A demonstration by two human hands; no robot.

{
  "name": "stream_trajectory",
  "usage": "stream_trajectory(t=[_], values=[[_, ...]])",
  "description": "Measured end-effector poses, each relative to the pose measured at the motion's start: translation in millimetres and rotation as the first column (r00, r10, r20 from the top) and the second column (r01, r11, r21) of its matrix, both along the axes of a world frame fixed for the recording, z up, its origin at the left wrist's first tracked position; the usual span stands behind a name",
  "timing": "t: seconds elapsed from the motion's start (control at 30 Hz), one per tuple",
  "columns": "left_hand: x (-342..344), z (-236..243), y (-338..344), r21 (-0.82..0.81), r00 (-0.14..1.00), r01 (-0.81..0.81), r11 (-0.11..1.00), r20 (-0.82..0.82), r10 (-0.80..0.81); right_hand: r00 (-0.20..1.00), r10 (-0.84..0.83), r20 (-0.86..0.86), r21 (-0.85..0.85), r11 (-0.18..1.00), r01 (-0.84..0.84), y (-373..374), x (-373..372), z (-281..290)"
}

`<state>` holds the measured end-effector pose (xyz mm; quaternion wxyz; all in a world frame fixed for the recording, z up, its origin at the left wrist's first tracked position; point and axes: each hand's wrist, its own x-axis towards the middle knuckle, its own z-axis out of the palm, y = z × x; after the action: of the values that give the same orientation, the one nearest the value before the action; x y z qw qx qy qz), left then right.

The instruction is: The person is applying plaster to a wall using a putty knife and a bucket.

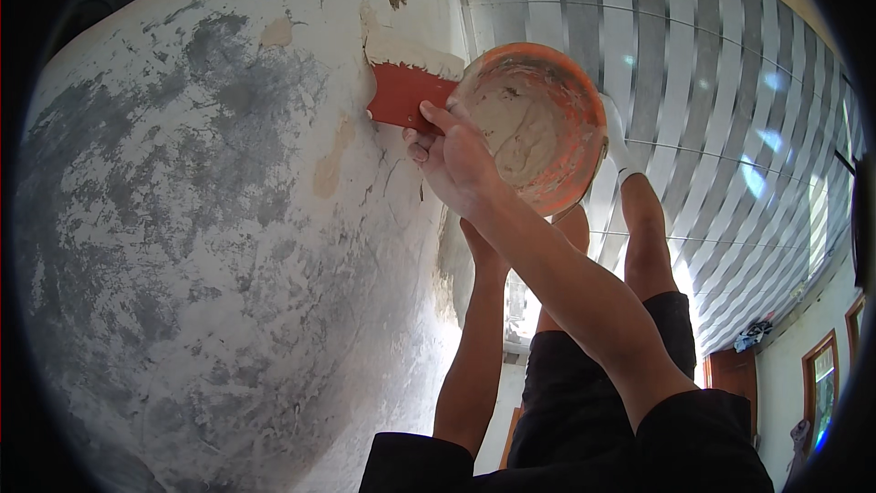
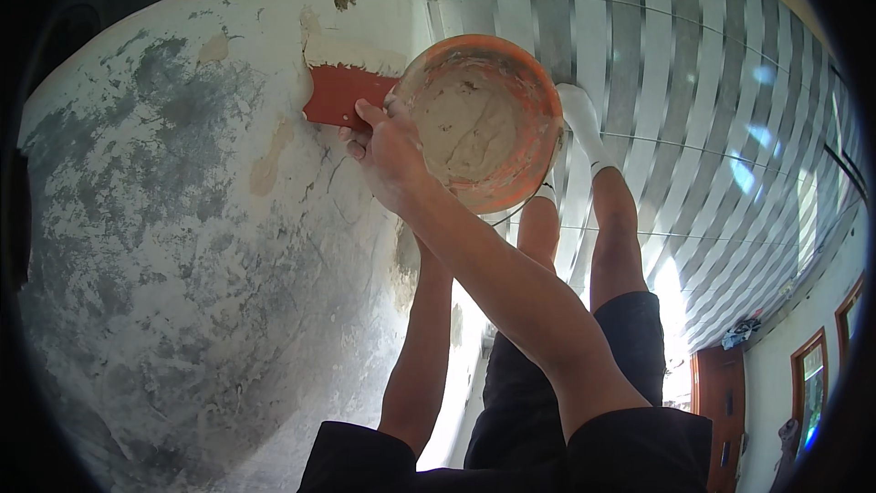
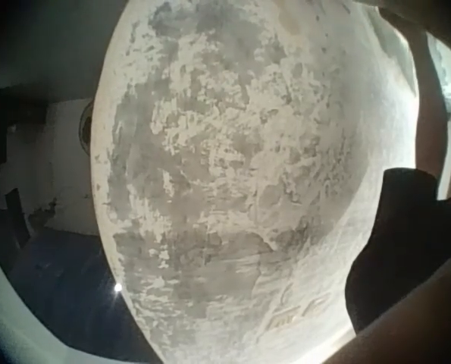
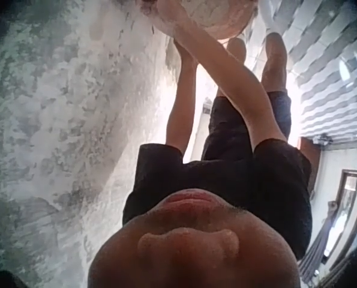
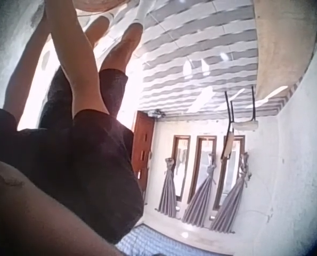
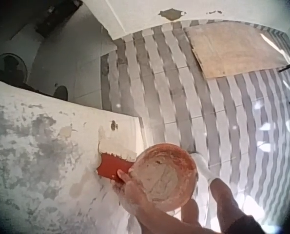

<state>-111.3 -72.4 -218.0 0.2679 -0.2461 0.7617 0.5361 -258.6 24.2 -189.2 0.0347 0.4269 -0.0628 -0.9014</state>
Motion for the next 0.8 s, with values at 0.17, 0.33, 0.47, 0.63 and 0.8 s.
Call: stream_trajectory(t=[0.17, 0.33, 0.47, 0.63, 0.8], values=[[13, -12, -6, 0.133, 0.960, -0.256, 0.958, 0.151, 0.235, 1.000, 0.018, -0.002, -0.041, 0.999, -0.018, -5, 9, -1], [7, -11, 13, 0.065, 0.943, -0.325, 0.943, 0.093, 0.319, 0.995, -0.100, -0.018, -0.097, 0.990, 0.098, -9, 3, 13], [-1, -3, 31, 0.040, 0.931, -0.364, 0.931, 0.061, 0.361, 0.999, -0.028, 0.018, -0.141, 0.989, 0.031, -22, 8, 15], [-14, 17, 29, 0.054, 0.959, -0.238, 0.970, 0.172, 0.226, 0.989, -0.149, 0.022, -0.182, 0.972, 0.150, -19, 6, 21], [-5, 8, 26, 0.155, 0.961, -0.267, 0.951, 0.118, 0.251, 0.993, -0.105, 0.056, -0.124, 0.986, 0.111, -20, -5, 18]])
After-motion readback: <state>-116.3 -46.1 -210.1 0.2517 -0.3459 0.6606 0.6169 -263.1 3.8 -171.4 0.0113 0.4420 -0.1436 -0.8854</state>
